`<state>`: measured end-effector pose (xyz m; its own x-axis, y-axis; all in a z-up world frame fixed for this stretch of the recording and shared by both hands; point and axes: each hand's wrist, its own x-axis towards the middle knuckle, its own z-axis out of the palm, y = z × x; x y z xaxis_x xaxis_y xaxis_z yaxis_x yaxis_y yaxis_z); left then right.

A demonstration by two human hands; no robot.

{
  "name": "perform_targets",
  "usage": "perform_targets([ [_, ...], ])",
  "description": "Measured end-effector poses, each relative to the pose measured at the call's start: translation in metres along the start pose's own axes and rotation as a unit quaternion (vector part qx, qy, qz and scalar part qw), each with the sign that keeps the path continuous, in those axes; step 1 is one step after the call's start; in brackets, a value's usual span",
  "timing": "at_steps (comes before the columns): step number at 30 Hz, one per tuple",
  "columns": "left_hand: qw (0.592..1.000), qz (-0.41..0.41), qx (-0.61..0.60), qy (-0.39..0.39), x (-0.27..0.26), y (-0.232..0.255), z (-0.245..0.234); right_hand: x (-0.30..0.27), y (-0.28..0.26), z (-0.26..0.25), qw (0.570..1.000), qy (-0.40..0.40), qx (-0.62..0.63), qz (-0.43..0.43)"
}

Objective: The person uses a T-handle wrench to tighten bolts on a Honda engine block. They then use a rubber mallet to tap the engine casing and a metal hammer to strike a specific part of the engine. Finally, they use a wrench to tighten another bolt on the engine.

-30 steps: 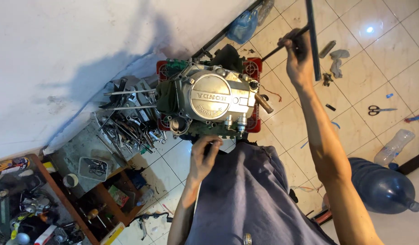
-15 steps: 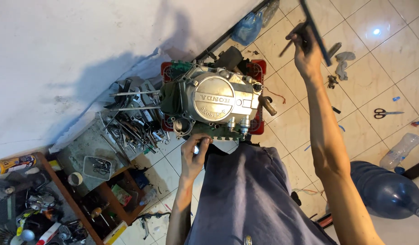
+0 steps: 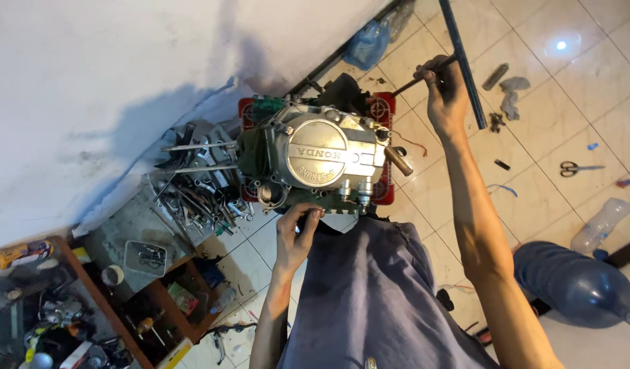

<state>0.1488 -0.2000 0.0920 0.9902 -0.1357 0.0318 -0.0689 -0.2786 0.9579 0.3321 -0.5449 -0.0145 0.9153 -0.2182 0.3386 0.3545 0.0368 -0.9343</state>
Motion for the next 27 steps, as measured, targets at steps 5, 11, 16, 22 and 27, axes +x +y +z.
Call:
perform_targets([
  [5,1.0,-0.027,-0.003,-0.002,-0.004,-0.011,0.004,-0.009,0.005,0.005,1.0,-0.02,-0.006,0.014],
  [11,0.999,-0.034,-0.023,0.001,-0.015,-0.015,0.008,0.009,-0.014,-0.003,0.998,-0.022,-0.057,0.005],
  [16,0.999,-0.046,-0.027,0.006,-0.022,-0.016,0.004,-0.01,0.025,-0.006,0.996,-0.019,-0.082,0.022],
  [22,0.998,-0.058,-0.029,-0.009,-0.019,-0.018,0.014,-0.039,0.102,0.007,0.95,-0.056,-0.308,0.016],
  [27,0.998,-0.05,-0.017,-0.045,-0.018,-0.009,0.018,-0.069,0.167,0.02,0.983,0.078,-0.071,0.149],
])
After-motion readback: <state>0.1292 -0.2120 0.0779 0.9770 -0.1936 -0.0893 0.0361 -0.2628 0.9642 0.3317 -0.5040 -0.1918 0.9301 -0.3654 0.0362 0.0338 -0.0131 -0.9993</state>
